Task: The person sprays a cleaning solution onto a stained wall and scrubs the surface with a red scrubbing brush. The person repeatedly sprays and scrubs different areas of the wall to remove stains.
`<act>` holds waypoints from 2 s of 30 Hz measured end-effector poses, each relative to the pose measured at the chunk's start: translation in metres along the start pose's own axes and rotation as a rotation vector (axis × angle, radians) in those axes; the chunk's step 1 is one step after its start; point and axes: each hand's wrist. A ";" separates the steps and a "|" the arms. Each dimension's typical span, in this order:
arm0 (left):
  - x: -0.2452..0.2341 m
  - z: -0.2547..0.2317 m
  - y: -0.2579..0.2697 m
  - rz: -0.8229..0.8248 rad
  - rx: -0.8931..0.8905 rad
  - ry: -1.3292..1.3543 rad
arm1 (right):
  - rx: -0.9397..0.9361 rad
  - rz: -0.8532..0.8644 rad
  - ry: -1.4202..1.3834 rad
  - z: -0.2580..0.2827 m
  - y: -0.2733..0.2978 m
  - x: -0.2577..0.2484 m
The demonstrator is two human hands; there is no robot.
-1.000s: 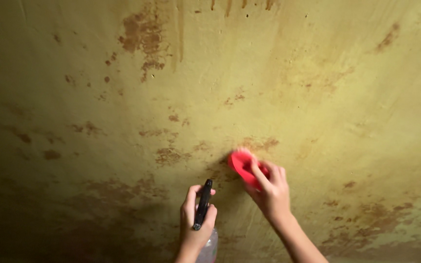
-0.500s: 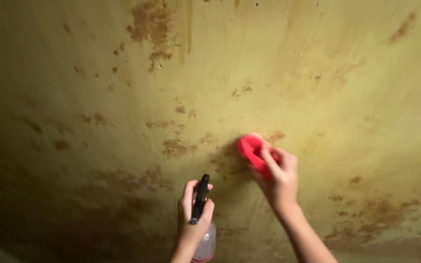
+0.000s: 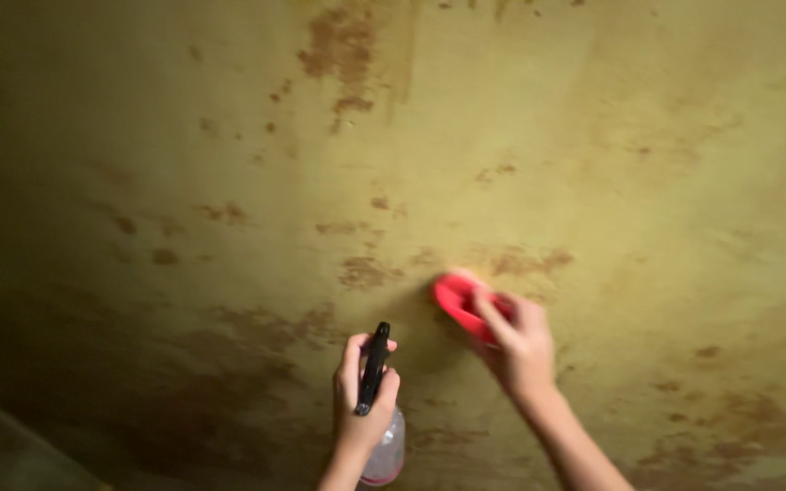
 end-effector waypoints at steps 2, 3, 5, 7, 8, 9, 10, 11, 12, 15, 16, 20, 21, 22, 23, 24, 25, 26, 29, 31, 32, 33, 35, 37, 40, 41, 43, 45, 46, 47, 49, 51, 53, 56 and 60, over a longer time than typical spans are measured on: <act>-0.010 -0.003 -0.001 -0.040 0.070 -0.047 | 0.070 -0.056 -0.017 -0.004 -0.009 -0.013; -0.014 -0.004 -0.005 -0.046 0.034 -0.039 | 0.057 -0.077 -0.062 -0.002 -0.020 -0.008; -0.018 -0.005 -0.007 -0.055 -0.044 -0.017 | 0.031 -0.111 -0.149 0.006 -0.046 0.011; -0.022 -0.005 -0.008 -0.050 -0.118 -0.020 | -0.017 -0.085 -0.083 0.031 -0.054 0.032; -0.026 -0.004 -0.009 -0.045 -0.153 -0.022 | -0.039 -0.075 -0.049 0.038 -0.057 0.039; -0.028 -0.002 -0.010 -0.055 -0.100 0.012 | -0.038 -0.060 -0.046 0.039 -0.055 0.035; -0.032 -0.001 -0.012 -0.061 -0.041 0.044 | -0.037 -0.050 -0.041 0.039 -0.051 0.025; -0.036 0.001 -0.014 -0.066 0.018 0.077 | -0.035 -0.041 -0.036 0.040 -0.051 0.022; -0.039 0.002 -0.014 -0.068 0.010 0.050 | -0.032 -0.064 -0.040 0.040 -0.058 0.023; -0.048 0.004 -0.013 -0.065 -0.040 -0.003 | -0.024 -0.083 -0.051 0.047 -0.068 0.032; -0.048 0.004 -0.015 -0.063 -0.063 -0.002 | -0.028 -0.067 -0.057 0.053 -0.069 0.038; -0.055 -0.003 -0.021 -0.060 -0.015 0.064 | -0.024 0.002 -0.051 0.048 -0.063 0.019; -0.056 -0.004 -0.025 -0.050 -0.024 0.062 | -0.018 -0.030 -0.040 0.047 -0.068 0.021; -0.058 -0.004 -0.025 -0.039 -0.040 0.061 | -0.007 -0.056 -0.030 0.048 -0.073 0.024; -0.059 -0.004 -0.024 -0.028 -0.056 0.059 | 0.003 -0.081 -0.019 0.050 -0.075 0.026; -0.059 -0.003 -0.023 -0.026 -0.054 0.063 | -0.005 -0.054 -0.019 0.056 -0.074 0.029; -0.058 -0.003 -0.022 -0.025 -0.051 0.067 | -0.012 -0.027 -0.019 0.062 -0.071 0.032; -0.057 -0.002 -0.026 -0.023 -0.039 0.073 | -0.023 -0.008 -0.017 0.065 -0.071 0.035; -0.067 0.000 -0.028 -0.007 0.078 0.054 | -0.054 -0.026 0.048 0.054 -0.071 0.022; -0.068 0.001 -0.033 -0.007 -0.025 0.077 | -0.042 -0.042 0.014 0.055 -0.082 0.031; -0.068 0.002 -0.032 -0.001 -0.081 0.089 | -0.031 -0.047 0.001 0.055 -0.085 0.032; -0.067 0.003 -0.030 0.003 -0.089 0.069 | -0.041 -0.033 0.010 0.058 -0.082 0.031; -0.068 0.004 -0.033 0.007 -0.089 0.030 | -0.071 -0.019 0.026 0.064 -0.079 0.032; -0.072 0.010 -0.033 0.003 -0.075 0.055 | -0.043 0.007 0.061 0.056 -0.079 0.018; -0.064 0.020 -0.038 -0.004 0.013 0.113 | -0.043 -0.023 0.001 0.057 -0.097 0.027; -0.061 0.023 -0.038 -0.004 0.050 0.133 | -0.044 -0.043 -0.038 0.061 -0.101 0.033; -0.062 0.021 -0.036 0.007 -0.041 0.093 | -0.093 0.039 0.012 0.070 -0.098 0.037; -0.059 0.017 -0.040 0.010 -0.038 0.077 | -0.123 0.061 0.052 0.065 -0.097 0.032; -0.061 0.014 -0.040 -0.001 0.000 0.069 | -0.125 0.048 0.053 0.058 -0.099 0.023; -0.063 0.012 -0.042 -0.012 0.039 0.062 | -0.127 0.035 0.053 0.056 -0.101 0.019; -0.064 0.007 -0.040 0.011 -0.043 0.099 | -0.076 0.001 0.002 0.062 -0.107 0.031; -0.063 0.003 -0.037 0.027 -0.120 0.097 | -0.071 0.016 -0.009 0.067 -0.102 0.034; -0.064 0.002 -0.037 0.025 -0.180 0.053 | -0.125 0.071 0.011 0.073 -0.095 0.036; -0.074 0.010 -0.032 -0.019 0.003 0.014 | -0.125 0.050 0.027 0.062 -0.091 0.019; -0.082 0.023 -0.022 -0.029 -0.115 -0.018 | -0.114 -0.122 -0.024 0.074 -0.110 0.049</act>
Point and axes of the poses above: each hand's wrist, its own y-axis away from the middle knuckle, its own x-axis out of the palm, z = x × y
